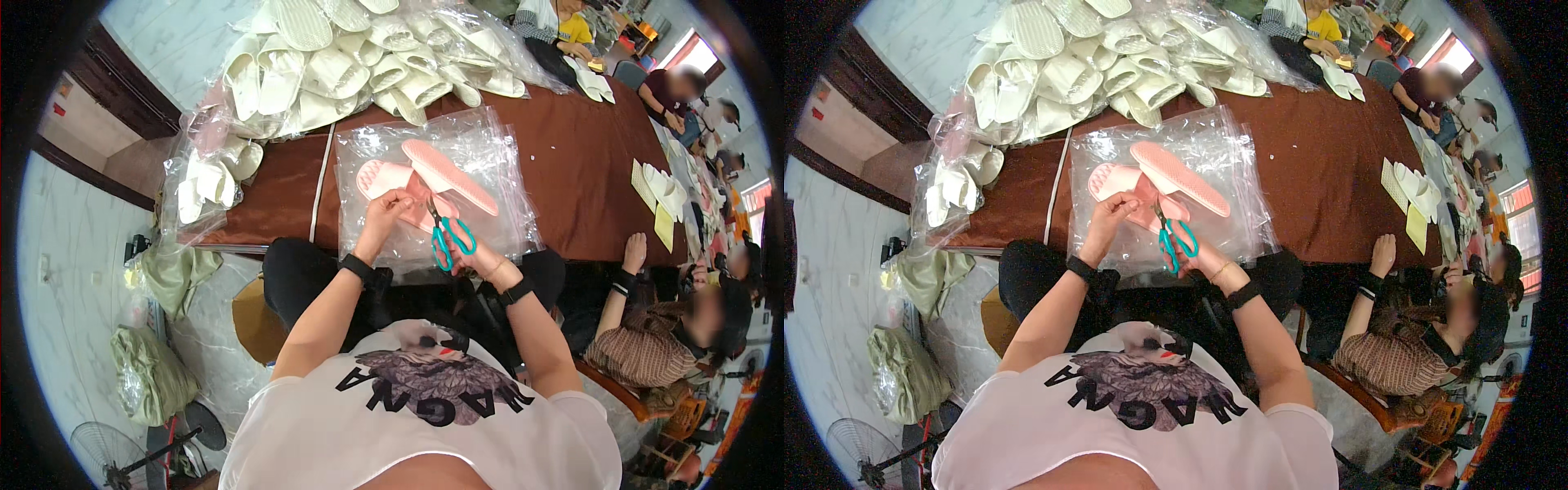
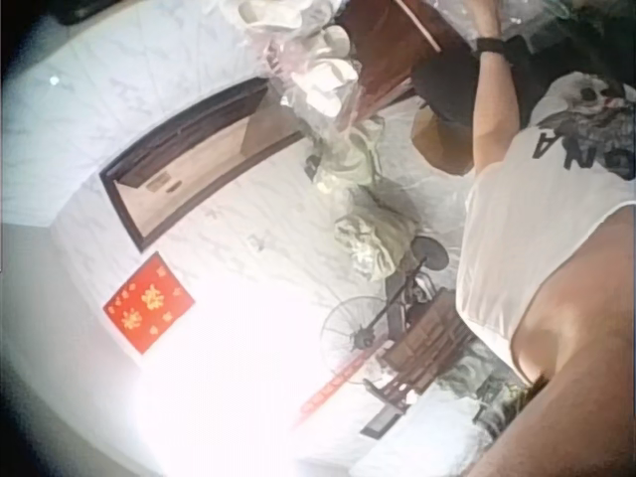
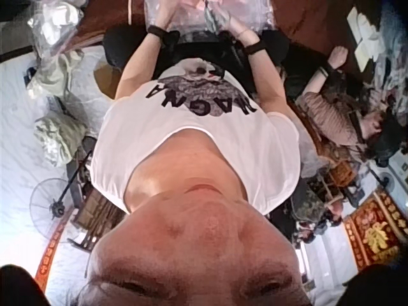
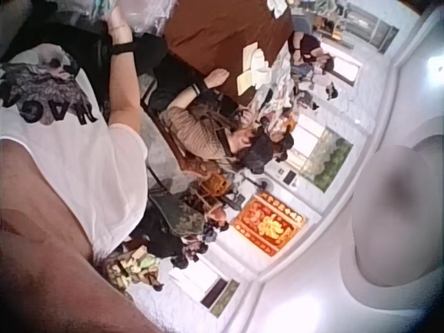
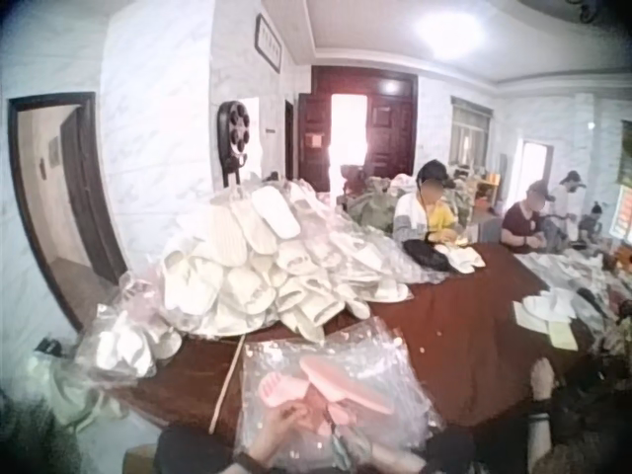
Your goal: Checking and packing white and pink slippers into plastic bags.
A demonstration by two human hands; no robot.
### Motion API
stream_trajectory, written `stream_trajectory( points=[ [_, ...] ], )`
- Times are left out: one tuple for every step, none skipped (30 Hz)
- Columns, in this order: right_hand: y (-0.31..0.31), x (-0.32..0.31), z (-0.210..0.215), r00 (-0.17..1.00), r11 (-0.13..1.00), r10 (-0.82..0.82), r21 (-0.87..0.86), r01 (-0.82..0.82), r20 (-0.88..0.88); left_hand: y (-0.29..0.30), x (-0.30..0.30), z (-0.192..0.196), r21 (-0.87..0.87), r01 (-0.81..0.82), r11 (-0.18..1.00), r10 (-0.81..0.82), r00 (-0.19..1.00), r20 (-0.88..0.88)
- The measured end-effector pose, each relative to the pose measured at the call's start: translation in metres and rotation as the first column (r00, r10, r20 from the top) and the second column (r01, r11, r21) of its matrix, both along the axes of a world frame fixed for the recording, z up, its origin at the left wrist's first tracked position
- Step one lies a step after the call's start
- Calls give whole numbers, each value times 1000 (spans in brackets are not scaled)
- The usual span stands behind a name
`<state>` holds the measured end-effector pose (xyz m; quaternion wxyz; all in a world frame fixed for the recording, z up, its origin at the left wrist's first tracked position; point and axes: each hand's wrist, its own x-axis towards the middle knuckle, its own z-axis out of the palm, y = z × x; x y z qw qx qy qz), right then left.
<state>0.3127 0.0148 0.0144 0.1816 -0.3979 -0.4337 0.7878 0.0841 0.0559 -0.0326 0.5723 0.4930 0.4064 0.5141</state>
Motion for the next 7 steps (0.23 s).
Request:
stream_trajectory(
  points=[
    [4, -2, -2, 999, 999, -32, -3, 32, 1, -1, 0, 0, 2, -1, 1000, 1, 1000, -1],
    [7, -3, -3, 998, 998, -64, -7, 64, 3, -1, -1, -1, 11, 4, 1000, -4, 1000, 11],
    [8, -2, -4, 998, 998, -64, -7, 64, 3, -1, -1, -1, 20, 10, 1000, -10, 1000, 24],
    [9, 0, -5, 994, 996, -85, 27, 83, 69, -1, -2, -2, 19, 8, 1000, -9, 1000, 23],
    [10, 3, -7, 985, 993, -107, 62, 100, 133, -1, -3, -2, 26, 16, 1000, -16, 1000, 13],
    [11, 5, -11, 976, 984, -151, 117, 134, 159, -1, -5, -3, 32, 24, 999, -24, 1000, 4],
    [13, 7, -15, 963, 971, -197, 173, 166, 183, 0, -6, -3, 56, 39, 998, -40, 999, 20]
  ],
)
